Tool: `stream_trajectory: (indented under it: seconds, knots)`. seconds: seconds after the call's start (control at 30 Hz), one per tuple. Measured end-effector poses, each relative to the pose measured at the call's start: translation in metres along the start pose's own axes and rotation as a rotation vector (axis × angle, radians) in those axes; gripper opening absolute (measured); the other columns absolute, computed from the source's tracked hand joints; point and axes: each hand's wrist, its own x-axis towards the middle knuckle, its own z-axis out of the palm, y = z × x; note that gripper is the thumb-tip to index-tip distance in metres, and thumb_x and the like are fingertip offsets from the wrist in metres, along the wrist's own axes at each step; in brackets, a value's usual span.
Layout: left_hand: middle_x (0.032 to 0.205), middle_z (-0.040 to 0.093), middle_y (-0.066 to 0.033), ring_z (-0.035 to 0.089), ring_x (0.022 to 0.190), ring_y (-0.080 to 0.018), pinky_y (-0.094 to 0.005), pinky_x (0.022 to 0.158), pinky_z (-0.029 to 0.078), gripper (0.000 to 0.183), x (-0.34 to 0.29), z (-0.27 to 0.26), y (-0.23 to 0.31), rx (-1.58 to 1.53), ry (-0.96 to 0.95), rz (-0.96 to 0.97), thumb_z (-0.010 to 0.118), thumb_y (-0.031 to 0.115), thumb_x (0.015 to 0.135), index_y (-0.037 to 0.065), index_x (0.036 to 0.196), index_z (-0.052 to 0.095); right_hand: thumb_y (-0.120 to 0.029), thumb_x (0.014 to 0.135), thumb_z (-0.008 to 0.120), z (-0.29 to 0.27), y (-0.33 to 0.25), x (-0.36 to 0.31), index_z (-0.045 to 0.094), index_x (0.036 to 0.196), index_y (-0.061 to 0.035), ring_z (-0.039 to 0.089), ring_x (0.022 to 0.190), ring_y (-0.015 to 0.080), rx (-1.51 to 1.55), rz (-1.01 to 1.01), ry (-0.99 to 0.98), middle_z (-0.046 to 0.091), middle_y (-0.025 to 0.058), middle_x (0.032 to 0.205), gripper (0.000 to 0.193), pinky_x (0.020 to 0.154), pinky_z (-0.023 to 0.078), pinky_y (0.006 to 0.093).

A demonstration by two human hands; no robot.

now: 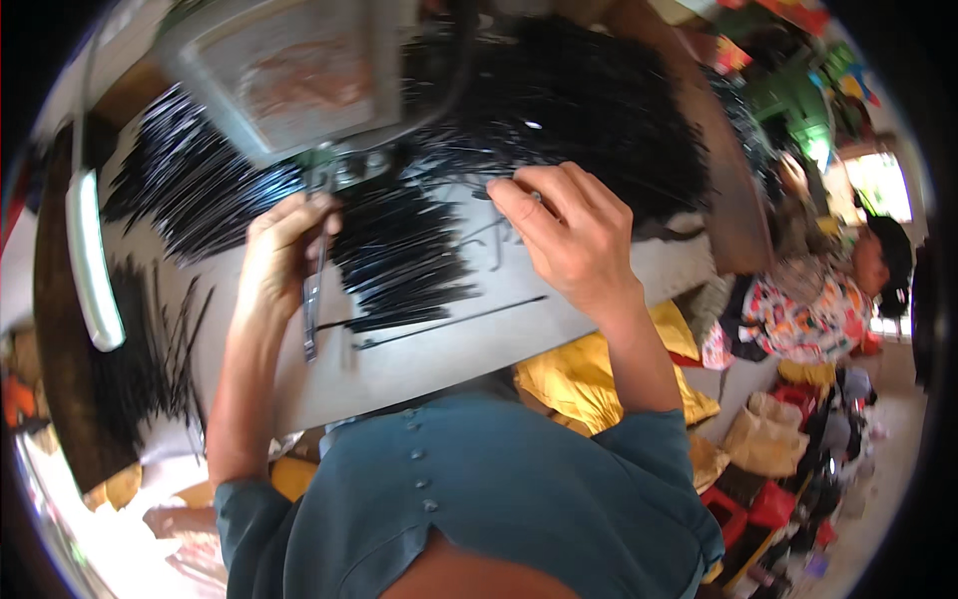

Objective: The person assembles umbrella ribs by picking up wire pieces, aligning them under a machine press, and joining them together by hand.

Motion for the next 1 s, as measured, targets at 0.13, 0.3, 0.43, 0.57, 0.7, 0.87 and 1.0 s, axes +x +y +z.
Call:
stream_trajectory:
  seconds: [0.13,0.3,0.43,0.57,0.7,0.87,1.0]
  knots:
    - [0.059,0.055,-0.0032,0.037,0.039,-0.004,-0.0162,0.037,0.027,0.005,0.005,0.002,-0.004,0.033,-0.003,0.025,0.059,0.008,0.073,0.004,0.076,0.056,-0.012,0.073,0.06,0.051,-0.017,0.018,0.058,0.083,-0.005,0.048,0.049,0.0135,0.665,0.444,-0.184,0.05,0.0032,0.058,0.012,0.045,0.038,0.0247]
    - [0.06,0.056,-0.0051,0.038,0.039,-0.004,-0.0154,0.037,0.027,0.009,-0.004,0.006,0.0,0.04,0.02,0.05,0.059,0.005,0.073,0.002,0.08,0.056,-0.017,0.078,0.058,0.091,-0.016,0.034,0.058,0.08,0.0065,0.044,0.051,0.0051,1.226,0.87,-0.325,0.05,0.0004,0.057,0.023,0.045,0.036,0.0205]
    - [0.059,0.056,-0.0048,0.038,0.039,-0.0036,-0.0154,0.036,0.027,0.01,-0.006,0.001,-0.001,0.035,0.039,0.064,0.06,0.005,0.072,0.002,0.081,0.057,-0.017,0.08,0.055,0.096,-0.022,0.042,0.059,0.083,0.0014,0.037,0.046,0.001,1.352,0.919,-0.438,0.046,-0.0033,0.056,0.02,0.038,0.028,0.0152]
    - [0.059,0.056,-0.0042,0.037,0.038,-0.0032,-0.0155,0.036,0.026,0.011,-0.008,-0.001,-0.002,0.034,0.043,0.036,0.06,0.006,0.072,0.003,0.082,0.057,-0.017,0.08,0.056,0.095,-0.021,0.043,0.059,0.083,0.0017,0.035,0.045,0.001,1.435,0.984,-0.431,0.045,-0.0034,0.056,0.02,0.038,0.026,0.0149]
    - [0.06,0.056,-0.0032,0.037,0.039,-0.0025,-0.0142,0.035,0.026,0.011,-0.008,0.0,-0.003,0.036,0.037,0.041,0.059,0.008,0.074,0.004,0.085,0.057,-0.017,0.08,0.055,0.093,-0.021,0.045,0.059,0.083,0.0018,0.035,0.045,0.0008,1.438,1.002,-0.438,0.044,-0.0039,0.056,0.019,0.038,0.025,0.0151]
    - [0.06,0.056,-0.0027,0.036,0.038,-0.0023,-0.0143,0.035,0.025,0.011,-0.01,0.002,-0.003,0.036,0.034,0.043,0.059,0.008,0.074,0.004,0.085,0.057,-0.017,0.08,0.055,0.094,-0.022,0.044,0.058,0.078,0.0003,0.034,0.045,0.0006,1.463,0.959,-0.428,0.043,-0.0043,0.055,0.017,0.038,0.025,0.015]
    - [0.058,0.056,-0.0041,0.038,0.037,-0.0032,-0.0154,0.035,0.025,0.012,-0.009,0.004,-0.003,0.009,0.039,0.052,0.06,0.005,0.072,0.002,0.083,0.056,-0.015,0.08,0.055,0.096,-0.023,0.044,0.057,0.075,-0.0012,0.034,0.045,0.0004,1.488,0.949,-0.416,0.043,-0.0042,0.056,0.015,0.037,0.024,0.0146]
